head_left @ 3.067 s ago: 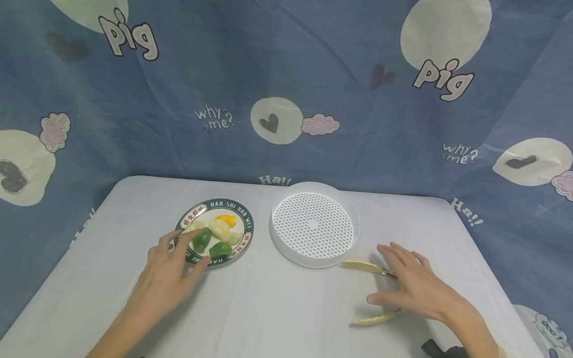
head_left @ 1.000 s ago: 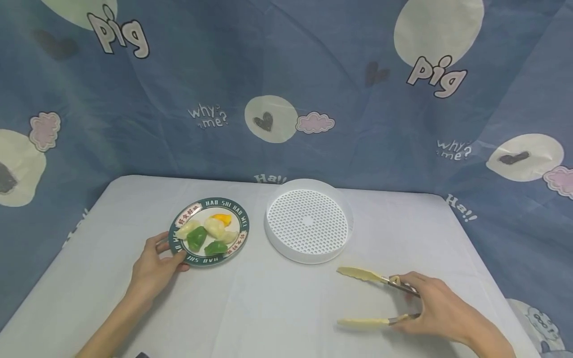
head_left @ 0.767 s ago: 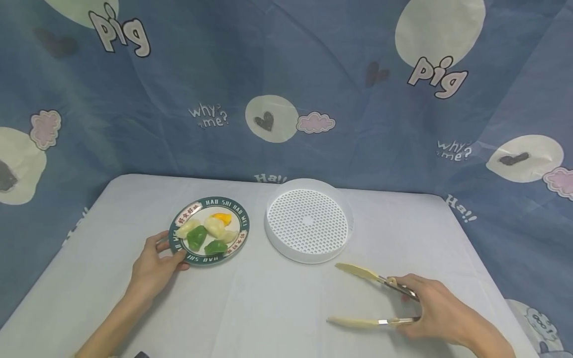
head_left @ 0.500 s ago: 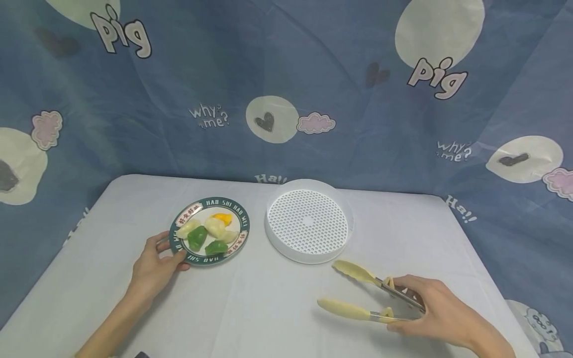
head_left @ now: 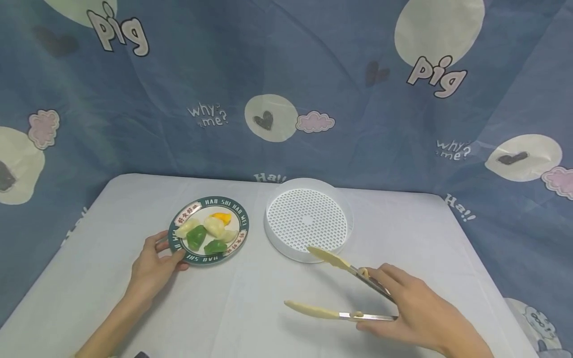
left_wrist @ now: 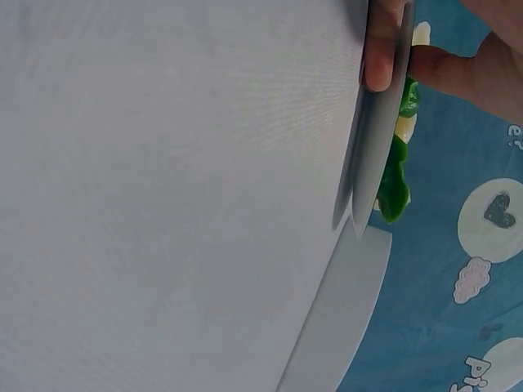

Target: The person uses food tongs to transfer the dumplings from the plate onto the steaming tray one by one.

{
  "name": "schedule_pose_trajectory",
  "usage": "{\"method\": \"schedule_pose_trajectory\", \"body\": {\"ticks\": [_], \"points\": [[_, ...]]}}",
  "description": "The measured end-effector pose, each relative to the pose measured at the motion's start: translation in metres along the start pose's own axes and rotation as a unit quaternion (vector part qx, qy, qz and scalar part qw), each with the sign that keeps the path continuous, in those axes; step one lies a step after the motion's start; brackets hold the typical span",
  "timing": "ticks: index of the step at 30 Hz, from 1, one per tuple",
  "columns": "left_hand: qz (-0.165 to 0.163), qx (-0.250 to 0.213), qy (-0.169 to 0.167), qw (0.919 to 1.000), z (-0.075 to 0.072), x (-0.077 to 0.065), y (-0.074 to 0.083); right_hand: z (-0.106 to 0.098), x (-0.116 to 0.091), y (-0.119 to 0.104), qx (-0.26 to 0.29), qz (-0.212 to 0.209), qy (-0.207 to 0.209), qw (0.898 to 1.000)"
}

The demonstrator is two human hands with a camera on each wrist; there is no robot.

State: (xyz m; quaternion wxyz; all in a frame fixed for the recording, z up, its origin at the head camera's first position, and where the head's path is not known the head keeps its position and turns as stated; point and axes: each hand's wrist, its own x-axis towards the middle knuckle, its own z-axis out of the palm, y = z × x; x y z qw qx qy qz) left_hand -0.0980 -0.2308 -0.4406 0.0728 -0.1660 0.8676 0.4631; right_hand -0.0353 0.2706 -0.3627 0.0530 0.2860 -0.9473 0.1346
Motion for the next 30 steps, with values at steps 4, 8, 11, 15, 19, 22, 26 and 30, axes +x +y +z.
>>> {"method": "schedule_pose_trajectory", "body": {"ticks": [4, 8, 11, 15, 19, 22, 26, 30], "points": [[-0.002, -0.001, 0.003, 1.0, 0.0, -0.001, 0.0, 0.006, 0.012, -0.006, -0.047, 0.002, 0.007, 0.999], [-0.005, 0.001, 0.003, 1.0, 0.0, -0.001, -0.001, 0.015, 0.025, -0.007, -0.087, -0.052, 0.03, 0.994], [-0.004, -0.001, 0.005, 1.0, 0.001, -0.001, -0.001, 0.02, 0.035, -0.008, -0.096, -0.095, 0.048, 0.99], [-0.002, -0.003, 0.011, 0.9999, 0.001, -0.001, 0.0, 0.024, 0.047, -0.011, -0.1, -0.138, 0.067, 0.983], [-0.002, -0.005, 0.014, 0.9999, 0.002, -0.001, 0.0, 0.03, 0.059, -0.014, -0.102, -0.179, 0.09, 0.974], [-0.002, -0.004, 0.016, 0.9999, 0.003, -0.002, 0.0, 0.035, 0.068, -0.017, -0.101, -0.195, 0.097, 0.971], [0.0, -0.005, 0.024, 0.9997, 0.004, -0.002, -0.001, 0.04, 0.082, -0.024, -0.115, -0.195, 0.08, 0.971], [0.0, -0.011, 0.025, 0.9996, 0.004, -0.002, -0.001, 0.046, 0.099, -0.031, -0.152, -0.189, 0.063, 0.968]]}}
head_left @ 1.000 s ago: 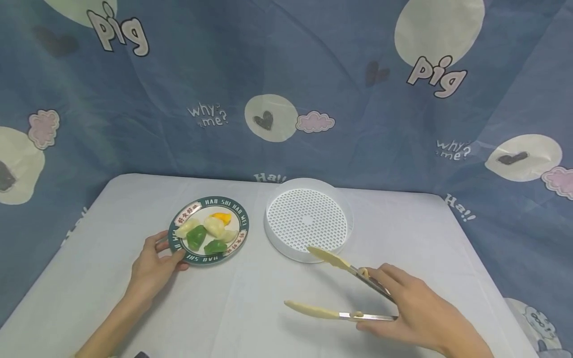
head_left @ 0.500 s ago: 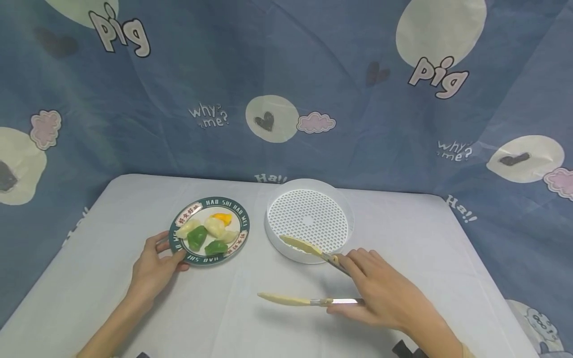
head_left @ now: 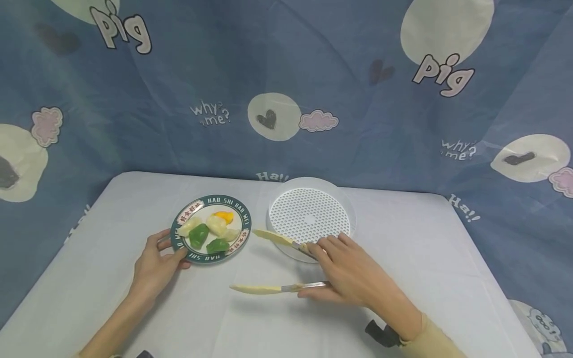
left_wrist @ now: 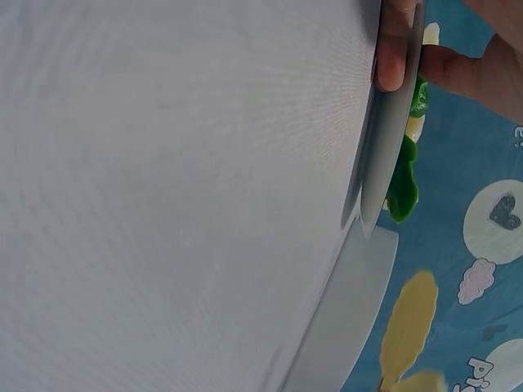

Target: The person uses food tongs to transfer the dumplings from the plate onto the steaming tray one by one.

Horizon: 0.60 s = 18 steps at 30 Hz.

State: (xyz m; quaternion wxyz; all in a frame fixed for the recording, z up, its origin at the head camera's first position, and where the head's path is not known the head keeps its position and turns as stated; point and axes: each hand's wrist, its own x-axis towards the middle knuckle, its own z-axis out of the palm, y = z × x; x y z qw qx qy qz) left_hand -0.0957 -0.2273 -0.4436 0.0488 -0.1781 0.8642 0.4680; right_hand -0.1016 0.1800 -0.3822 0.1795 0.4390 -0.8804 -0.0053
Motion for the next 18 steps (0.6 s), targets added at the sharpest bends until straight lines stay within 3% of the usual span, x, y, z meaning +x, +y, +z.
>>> {"method": "schedule_pose_trajectory", "body": {"ticks": [5, 12, 18], "points": [[0.0, 0.001, 0.0, 1.0, 0.001, 0.001, -0.001, 0.011, 0.02, -0.004, -0.025, -0.002, -0.001, 1.0], [-0.001, 0.005, 0.004, 1.0, 0.001, 0.0, 0.002, 0.021, 0.036, -0.009, -0.007, -0.001, -0.014, 1.0], [-0.006, 0.0, 0.003, 1.0, 0.0, 0.001, 0.0, 0.03, 0.045, -0.013, -0.005, -0.016, 0.009, 1.0]]}}
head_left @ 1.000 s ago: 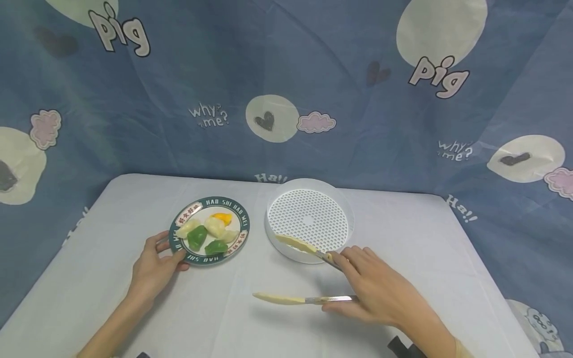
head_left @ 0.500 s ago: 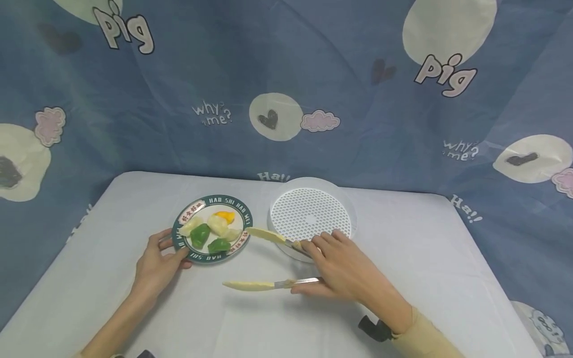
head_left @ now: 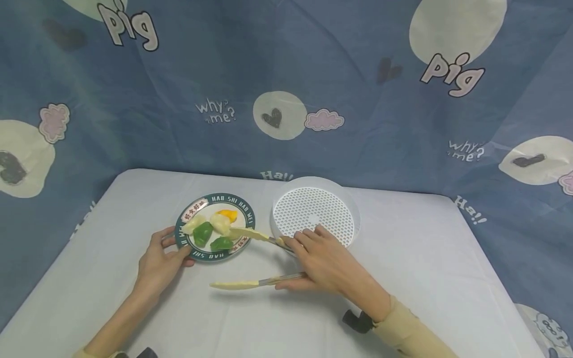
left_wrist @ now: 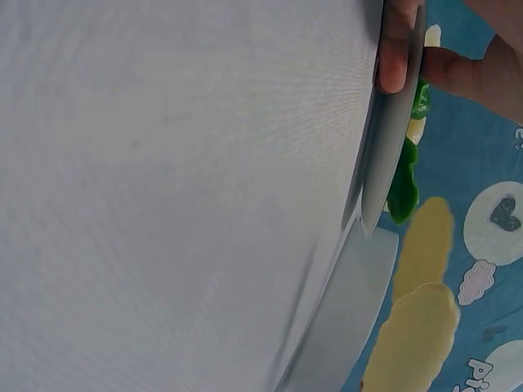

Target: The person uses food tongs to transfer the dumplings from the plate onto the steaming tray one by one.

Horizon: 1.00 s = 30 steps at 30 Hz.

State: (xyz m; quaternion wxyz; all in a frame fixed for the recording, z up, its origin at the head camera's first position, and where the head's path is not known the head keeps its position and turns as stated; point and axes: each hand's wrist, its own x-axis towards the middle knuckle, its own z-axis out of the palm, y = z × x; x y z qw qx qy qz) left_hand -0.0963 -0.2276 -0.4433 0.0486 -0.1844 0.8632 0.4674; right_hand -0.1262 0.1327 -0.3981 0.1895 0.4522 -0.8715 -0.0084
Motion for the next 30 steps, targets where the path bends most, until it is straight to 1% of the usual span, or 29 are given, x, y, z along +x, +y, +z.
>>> {"method": "schedule_pose_trajectory", "body": {"ticks": [5, 11, 14, 24, 30], "points": [[0.004, -0.008, -0.001, 1.0, 0.0, 0.0, -0.002, 0.002, 0.005, -0.002, -0.007, -0.012, 0.018, 1.0], [0.006, -0.01, -0.002, 0.9999, -0.001, -0.001, -0.002, 0.004, 0.011, -0.004, 0.009, -0.019, 0.001, 1.0], [0.005, -0.01, -0.004, 0.9999, -0.001, -0.001, -0.001, 0.005, 0.014, -0.003, 0.007, -0.02, -0.003, 1.0], [0.004, -0.016, -0.012, 0.9998, -0.002, 0.0, -0.001, 0.009, 0.023, -0.002, -0.017, -0.019, 0.001, 1.0], [0.004, -0.019, -0.013, 0.9997, -0.003, 0.0, -0.001, 0.012, 0.026, -0.003, -0.01, -0.012, 0.002, 1.0]]}}
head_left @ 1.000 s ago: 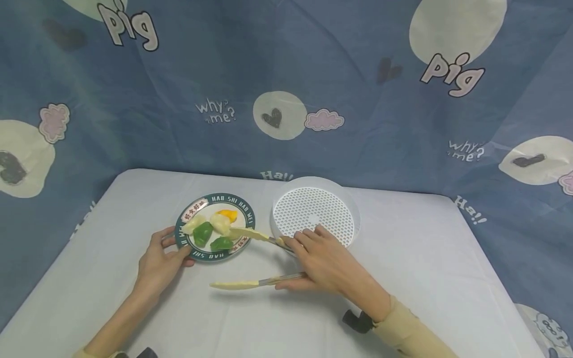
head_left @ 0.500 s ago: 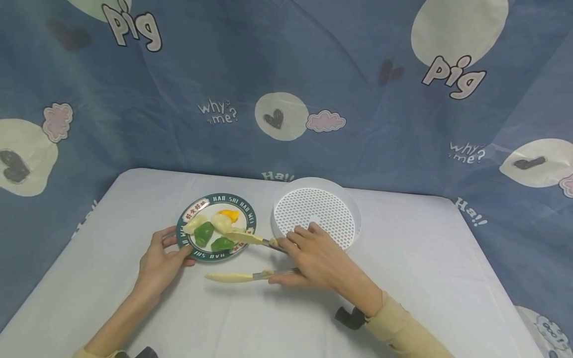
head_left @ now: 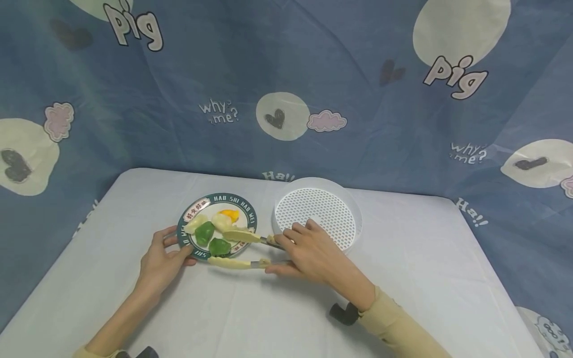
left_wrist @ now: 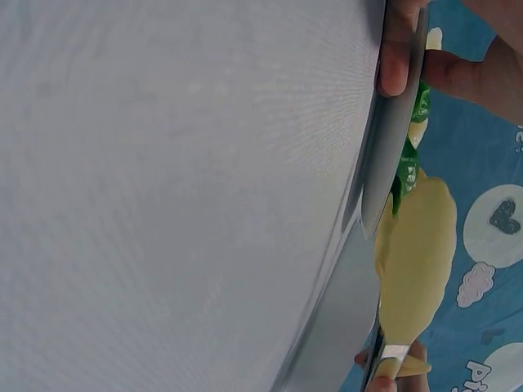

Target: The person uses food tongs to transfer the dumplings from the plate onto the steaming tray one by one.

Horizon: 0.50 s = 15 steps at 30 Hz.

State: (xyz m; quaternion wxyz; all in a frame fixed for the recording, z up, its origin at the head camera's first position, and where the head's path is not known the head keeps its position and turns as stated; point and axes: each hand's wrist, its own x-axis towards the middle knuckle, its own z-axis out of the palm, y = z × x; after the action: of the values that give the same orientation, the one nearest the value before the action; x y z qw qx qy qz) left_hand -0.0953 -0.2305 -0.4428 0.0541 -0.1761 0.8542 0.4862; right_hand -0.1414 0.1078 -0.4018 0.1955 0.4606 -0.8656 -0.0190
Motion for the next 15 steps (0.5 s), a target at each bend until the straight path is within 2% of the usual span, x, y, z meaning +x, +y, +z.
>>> {"method": "schedule_pose_trajectory", "body": {"ticks": [15], "points": [[0.005, 0.006, 0.007, 0.9999, 0.001, -0.001, -0.001, 0.005, 0.012, -0.015, -0.001, 0.031, -0.028, 0.999]]}}
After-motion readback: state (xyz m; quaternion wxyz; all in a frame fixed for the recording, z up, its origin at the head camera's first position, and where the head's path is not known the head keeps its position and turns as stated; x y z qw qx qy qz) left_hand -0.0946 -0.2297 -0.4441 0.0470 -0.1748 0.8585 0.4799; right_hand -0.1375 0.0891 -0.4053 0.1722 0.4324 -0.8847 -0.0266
